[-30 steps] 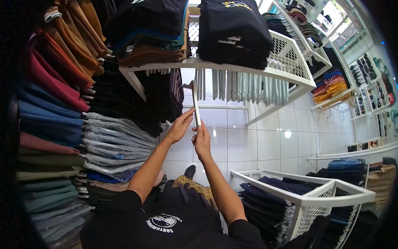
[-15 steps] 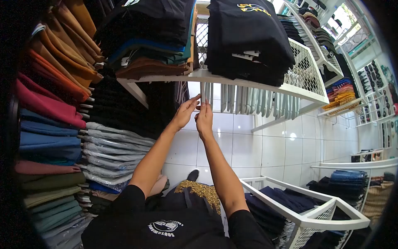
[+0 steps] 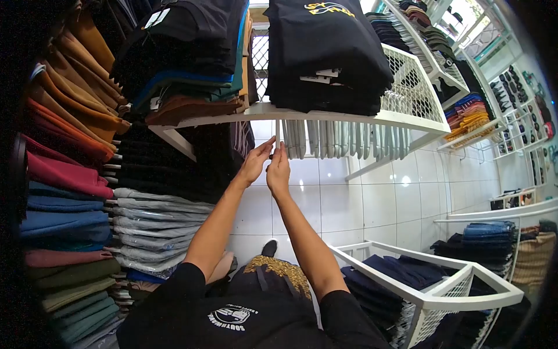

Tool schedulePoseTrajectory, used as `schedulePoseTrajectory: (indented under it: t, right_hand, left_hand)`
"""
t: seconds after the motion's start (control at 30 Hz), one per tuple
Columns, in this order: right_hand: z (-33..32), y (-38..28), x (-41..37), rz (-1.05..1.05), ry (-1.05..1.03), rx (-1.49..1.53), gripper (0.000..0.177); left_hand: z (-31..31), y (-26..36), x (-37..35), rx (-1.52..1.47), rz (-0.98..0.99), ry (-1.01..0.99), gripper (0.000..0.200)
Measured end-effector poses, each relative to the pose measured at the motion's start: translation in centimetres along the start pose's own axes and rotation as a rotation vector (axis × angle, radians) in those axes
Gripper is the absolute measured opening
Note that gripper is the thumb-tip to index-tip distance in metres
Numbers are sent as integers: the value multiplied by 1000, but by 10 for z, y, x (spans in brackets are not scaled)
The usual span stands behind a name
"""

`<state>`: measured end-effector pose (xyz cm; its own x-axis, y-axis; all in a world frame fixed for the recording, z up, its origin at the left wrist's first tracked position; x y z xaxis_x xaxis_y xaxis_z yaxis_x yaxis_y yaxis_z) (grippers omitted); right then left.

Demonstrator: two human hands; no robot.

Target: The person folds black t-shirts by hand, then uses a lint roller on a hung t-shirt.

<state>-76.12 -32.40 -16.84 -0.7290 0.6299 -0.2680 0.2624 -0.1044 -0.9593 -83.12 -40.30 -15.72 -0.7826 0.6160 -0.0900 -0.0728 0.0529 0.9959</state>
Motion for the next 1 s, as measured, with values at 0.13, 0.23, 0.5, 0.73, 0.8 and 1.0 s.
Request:
schedulePoseTrajectory:
  t: [0.13,0.23,0.5,0.73,0.8,1.0]
  right_hand:
    - [-6,5,-17,-59,-14,79,56]
    - [-27,13,-42,-51,-28,124,53]
    - [-133,11,-123,-113,169,178,49]
    - [-273,-4,-237,-180,549,111,34]
    - [-306,-3,-278,-173,692,95,30]
    - [-378,13,-407,-189,1012,124,26]
  left_hand:
    - [-1,13,-20,135,31,12,48]
    - [6,20,-49,264,96,54,46]
    - [66,35,-110,182,73,-36,43]
    - [157,58,-146,133,117,-357,40]
    - [183,65,-159,162,127,-413,39]
    - [262,85,-220,235,174,-663,41]
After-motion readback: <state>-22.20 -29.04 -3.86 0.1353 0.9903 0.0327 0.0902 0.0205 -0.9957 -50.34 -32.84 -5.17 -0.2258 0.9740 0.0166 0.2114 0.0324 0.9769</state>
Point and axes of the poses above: each hand's wrist, its own x-axis towards the middle knuckle, its own z-axis out of the palm, y = z × x, the point moved 4 cm from there along x, towards the middle knuckle, and after that the axes turned 2 degrees about y, right-handed, at the moved point
